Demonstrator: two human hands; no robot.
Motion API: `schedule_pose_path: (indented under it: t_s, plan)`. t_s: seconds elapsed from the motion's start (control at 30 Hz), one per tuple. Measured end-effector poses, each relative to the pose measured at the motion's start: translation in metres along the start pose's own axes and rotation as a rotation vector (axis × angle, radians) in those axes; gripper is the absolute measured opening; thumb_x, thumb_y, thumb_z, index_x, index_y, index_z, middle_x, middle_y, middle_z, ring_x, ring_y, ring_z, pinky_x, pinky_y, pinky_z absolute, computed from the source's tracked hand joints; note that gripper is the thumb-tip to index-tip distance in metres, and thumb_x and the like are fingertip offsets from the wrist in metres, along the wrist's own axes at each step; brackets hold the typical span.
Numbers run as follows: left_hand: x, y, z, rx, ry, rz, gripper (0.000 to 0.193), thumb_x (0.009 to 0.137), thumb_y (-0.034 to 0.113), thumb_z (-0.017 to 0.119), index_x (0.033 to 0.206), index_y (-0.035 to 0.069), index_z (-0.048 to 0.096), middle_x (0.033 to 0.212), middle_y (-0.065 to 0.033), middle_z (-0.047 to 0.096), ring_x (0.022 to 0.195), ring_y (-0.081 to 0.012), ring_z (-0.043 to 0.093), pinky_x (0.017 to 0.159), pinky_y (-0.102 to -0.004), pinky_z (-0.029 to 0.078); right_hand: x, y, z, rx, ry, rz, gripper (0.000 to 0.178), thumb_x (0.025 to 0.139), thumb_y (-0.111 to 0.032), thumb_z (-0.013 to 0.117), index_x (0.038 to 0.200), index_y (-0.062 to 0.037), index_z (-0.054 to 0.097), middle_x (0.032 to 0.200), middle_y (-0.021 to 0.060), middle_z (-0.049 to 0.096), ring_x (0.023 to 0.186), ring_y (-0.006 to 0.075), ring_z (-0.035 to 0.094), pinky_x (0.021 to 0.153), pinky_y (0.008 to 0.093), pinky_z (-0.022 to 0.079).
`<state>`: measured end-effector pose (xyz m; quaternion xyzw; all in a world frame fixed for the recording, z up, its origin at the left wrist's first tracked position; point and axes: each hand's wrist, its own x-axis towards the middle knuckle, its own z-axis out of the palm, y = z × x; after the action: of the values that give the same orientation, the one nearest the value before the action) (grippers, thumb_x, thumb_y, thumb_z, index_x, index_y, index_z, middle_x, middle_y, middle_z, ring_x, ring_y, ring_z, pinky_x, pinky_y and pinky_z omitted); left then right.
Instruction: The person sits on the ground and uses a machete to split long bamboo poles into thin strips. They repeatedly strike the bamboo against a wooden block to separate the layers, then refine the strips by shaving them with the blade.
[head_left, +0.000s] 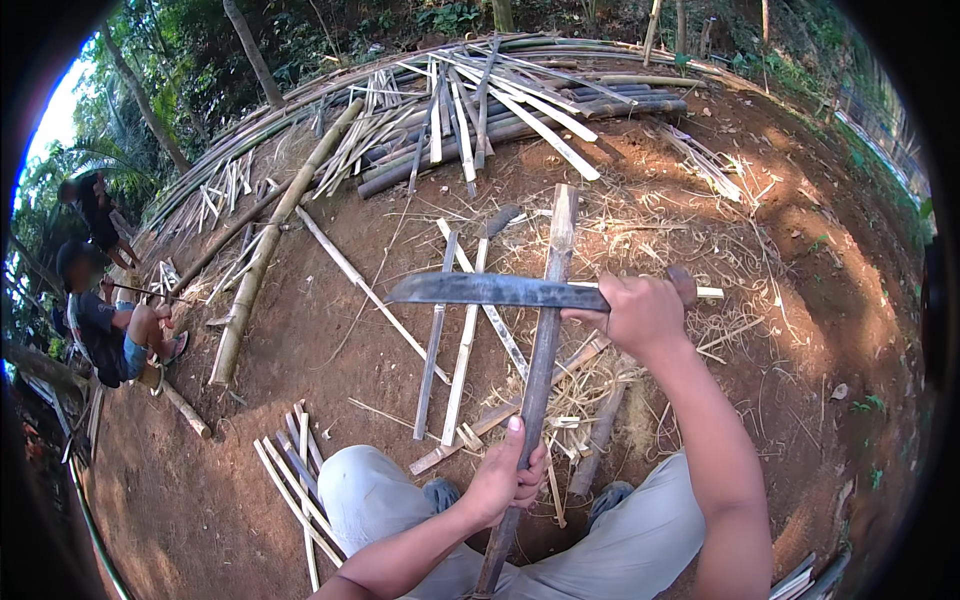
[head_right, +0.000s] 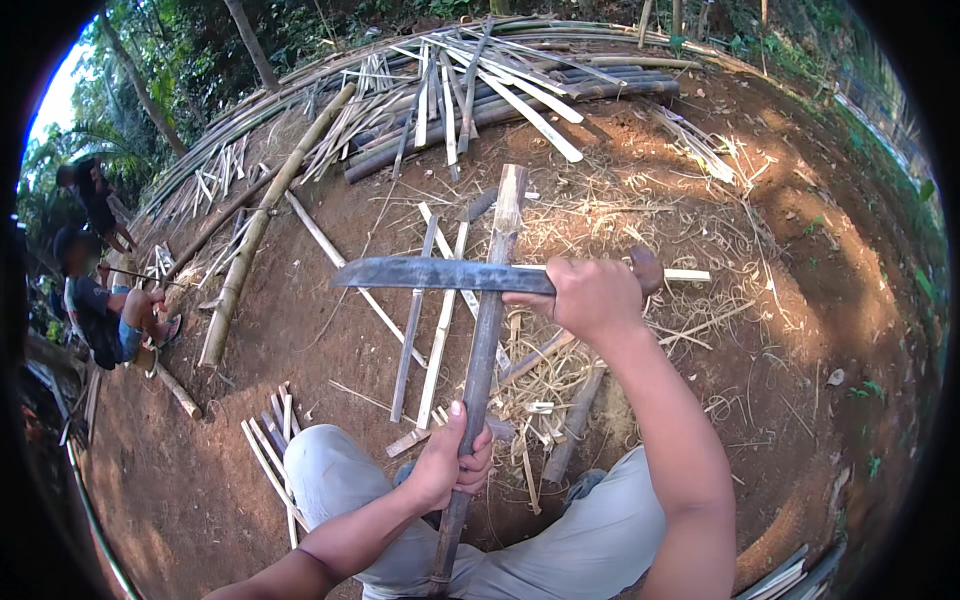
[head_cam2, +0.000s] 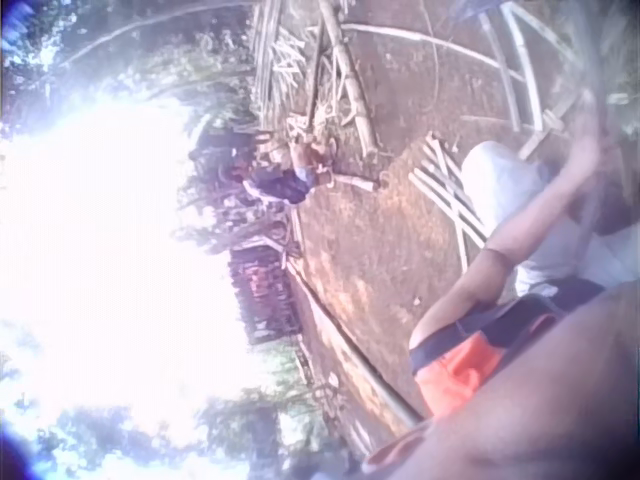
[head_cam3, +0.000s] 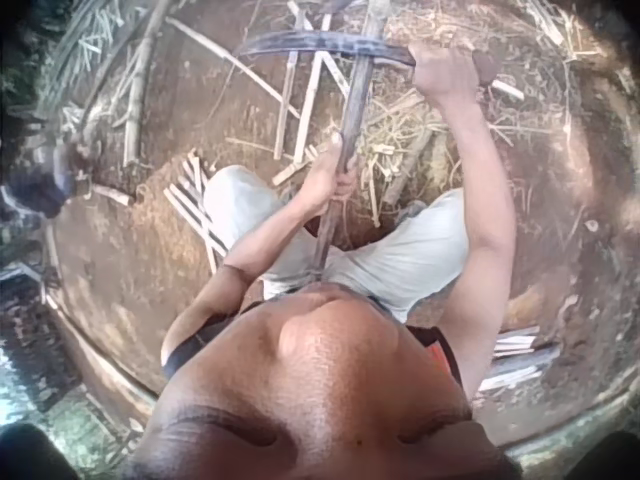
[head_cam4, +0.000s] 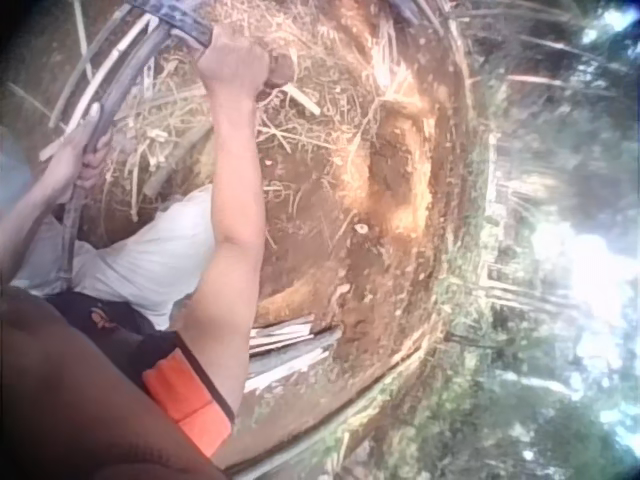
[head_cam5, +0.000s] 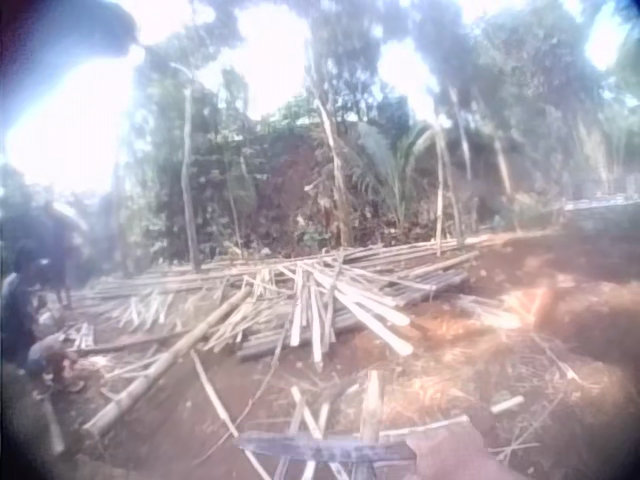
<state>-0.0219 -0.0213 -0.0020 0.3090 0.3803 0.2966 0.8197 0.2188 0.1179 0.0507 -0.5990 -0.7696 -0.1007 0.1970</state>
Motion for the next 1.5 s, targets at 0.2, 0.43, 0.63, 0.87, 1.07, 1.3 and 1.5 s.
schedule_pose_path:
  t_s: [0.2,0.43,0.63,0.87,1.07,1.3,1.5]
  plan:
    - [0.000,0.004,0.007,-0.077,-0.171,-0.067,0.059,0.100,0.066,0.022,0.081,0.012,0.039,0.057,0.0052,0.027,0.041,-0.0045,0.020,0.038,-0.0216,0.021,0.015,0.042,0.004,0.422,0.039,0.574,0.082,0.095,-0.070,0.036,0.061,-0.0009,0.063,0.056,0.0119,0.059,0.056,0.0264,0.062,0.060,0.0410,0.049]
    - [0.005,0.008,-0.006,-0.131,-0.177,-0.048,0.059,0.101,0.064,0.021,0.084,0.011,0.042,0.057,0.0041,0.033,0.039,-0.0054,0.025,0.038,-0.0218,0.024,-0.006,-0.011,-0.018,1.276,-0.085,0.641,0.053,0.096,-0.053,0.058,0.082,-0.0022,0.065,0.049,-0.0075,0.036,0.038,0.0032,0.033,0.037,0.0224,0.028]
    - [0.005,0.008,0.000,-0.135,-0.206,-0.084,0.059,0.100,0.065,0.022,0.084,0.012,0.042,0.058,0.0031,0.034,0.040,-0.0058,0.026,0.037,-0.0217,0.025,-0.013,-0.042,-0.031,1.539,0.025,0.639,0.028,0.092,-0.022,0.071,0.106,0.0017,0.065,0.054,-0.0064,0.045,0.040,0.0033,0.039,0.037,0.0243,0.033]
    - [0.001,0.031,-0.001,0.174,-0.239,0.028,0.076,0.097,0.070,0.014,0.110,0.004,0.049,0.084,-0.0101,0.057,0.072,-0.0238,0.062,0.069,-0.0380,0.053,-0.010,-0.051,-0.038,1.581,0.060,0.582,0.024,0.090,-0.014,0.072,0.105,0.0016,0.062,0.055,-0.0072,0.043,0.040,0.0036,0.036,0.040,0.0238,0.034]
    - [0.027,0.090,0.019,0.244,-0.195,0.171,0.067,0.101,0.061,0.021,0.121,0.002,0.046,0.086,-0.0111,0.059,0.075,-0.0237,0.064,0.070,-0.0387,0.054,-0.009,-0.052,-0.047,1.629,0.064,0.573,0.026,0.092,-0.019,0.070,0.105,0.0035,0.065,0.054,-0.0054,0.045,0.041,0.0043,0.038,0.040,0.0249,0.034]
    - [0.031,0.087,0.017,-0.087,-0.203,0.172,0.040,0.107,0.044,0.031,0.106,0.008,0.049,0.063,0.0040,0.033,0.043,-0.0041,0.024,0.038,-0.0209,0.024,-0.010,-0.036,-0.030,1.164,0.069,0.433,0.054,0.099,-0.054,0.049,0.090,-0.0044,0.067,0.052,-0.0042,0.043,0.044,0.0054,0.041,0.044,0.0298,0.034]
    - [0.028,0.092,0.009,-0.120,-0.208,0.194,0.040,0.106,0.047,0.032,0.107,0.010,0.049,0.062,0.0035,0.034,0.042,-0.0047,0.025,0.038,-0.0206,0.025,-0.019,-0.037,-0.026,0.379,0.180,-0.066,0.051,0.094,-0.054,0.056,0.080,-0.0047,0.058,0.059,0.0122,0.056,0.054,0.0325,0.060,0.050,0.0397,0.045]
